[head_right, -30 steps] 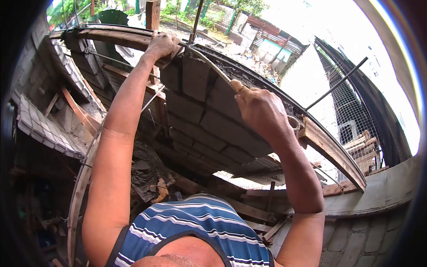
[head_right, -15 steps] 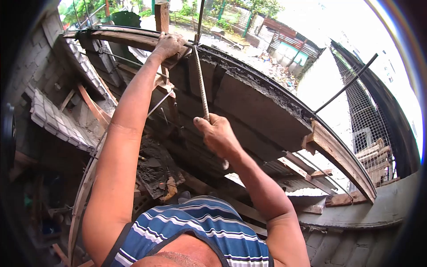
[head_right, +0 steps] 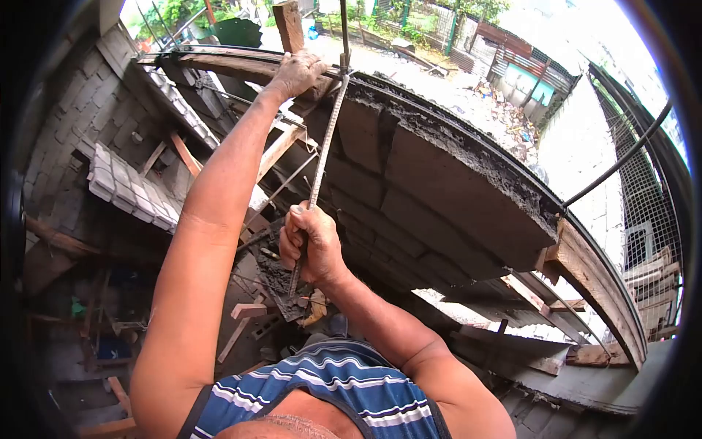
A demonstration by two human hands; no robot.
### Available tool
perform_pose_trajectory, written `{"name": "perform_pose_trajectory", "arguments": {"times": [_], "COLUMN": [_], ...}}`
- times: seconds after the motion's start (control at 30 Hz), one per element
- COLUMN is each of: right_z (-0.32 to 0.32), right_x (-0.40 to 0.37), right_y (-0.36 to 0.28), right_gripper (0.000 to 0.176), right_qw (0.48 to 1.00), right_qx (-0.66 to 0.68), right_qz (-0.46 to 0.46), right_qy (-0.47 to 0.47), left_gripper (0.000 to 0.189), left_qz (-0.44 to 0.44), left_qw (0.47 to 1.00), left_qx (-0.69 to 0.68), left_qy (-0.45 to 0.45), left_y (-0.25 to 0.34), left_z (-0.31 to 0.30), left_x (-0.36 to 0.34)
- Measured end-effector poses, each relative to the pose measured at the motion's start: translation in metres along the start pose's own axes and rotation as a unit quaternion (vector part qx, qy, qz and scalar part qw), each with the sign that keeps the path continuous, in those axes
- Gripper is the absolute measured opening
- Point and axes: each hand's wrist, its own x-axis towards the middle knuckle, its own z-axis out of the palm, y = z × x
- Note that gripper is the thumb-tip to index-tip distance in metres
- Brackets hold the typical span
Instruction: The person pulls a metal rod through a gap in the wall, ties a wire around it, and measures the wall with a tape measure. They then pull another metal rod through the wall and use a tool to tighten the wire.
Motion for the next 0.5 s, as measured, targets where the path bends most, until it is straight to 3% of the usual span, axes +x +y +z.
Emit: {"name": "perform_pose_trajectory", "arguments": {"times": [0.03, 0.1, 0.17, 0.2, 0.23, 0.27, 0.3, 0.33, 0.37, 0.4, 0.47, 0.5], "right_z": [-0.004, -0.002, 0.005, 0.001, -0.003, -0.007, -0.008, -0.009, -0.009, -0.010, -0.007, 0.001], "right_x": [-0.001, -0.003, -0.005, -0.003, 0.000, 0.004, 0.008, 0.008, 0.011, 0.013, 0.018, 0.020], "right_y": [0.000, -0.004, -0.006, -0.005, -0.004, -0.004, -0.005, -0.014, -0.016, -0.015, -0.019, -0.029], "right_gripper": [0.036, 0.035, 0.036, 0.036, 0.036, 0.037, 0.038, 0.037, 0.037, 0.036, 0.035, 0.034], "right_qw": [1.000, 1.000, 0.999, 1.000, 1.000, 0.998, 0.992, 0.988, 0.988, 0.981, 0.950, 0.926], "right_qx": [0.008, 0.011, 0.013, -0.003, -0.005, -0.052, -0.099, -0.104, -0.104, -0.159, -0.301, -0.359], "right_qz": [-0.004, -0.009, -0.009, -0.005, -0.011, 0.015, 0.042, 0.110, 0.109, 0.105, 0.083, 0.117], "right_qy": [-0.013, -0.025, 0.028, 0.027, 0.025, 0.044, 0.064, 0.023, 0.023, 0.025, 0.001, 0.025], "left_gripper": [0.050, 0.070, 0.090, 0.085, 0.086, 0.082, 0.071, 0.064, 0.058, 0.058, 0.051, 0.051], "left_qz": [-0.047, -0.133, -0.131, -0.204, -0.235, -0.290, -0.175, -0.199, -0.222, -0.224, -0.267, -0.277], "left_qw": [0.991, 0.917, 0.861, 0.802, 0.745, 0.658, 0.595, 0.505, 0.408, 0.407, 0.543, 0.543], "left_qx": [-0.097, -0.287, -0.466, -0.560, -0.624, -0.689, -0.767, -0.830, -0.880, -0.880, -0.786, -0.784], "left_qy": [0.084, 0.244, 0.155, 0.040, 0.017, -0.088, -0.164, -0.133, -0.100, -0.099, -0.130, -0.118], "left_y": [0.005, 0.027, 0.050, 0.055, 0.089, 0.099, 0.114, 0.147, 0.172, 0.170, 0.167, 0.164], "left_z": [-0.006, -0.015, -0.042, -0.035, -0.042, -0.036, -0.045, -0.072, -0.096, -0.092, -0.080, -0.083], "left_x": [-0.010, -0.041, -0.111, -0.159, -0.202, -0.252, -0.283, -0.300, -0.306, -0.311, -0.323, -0.327]}}
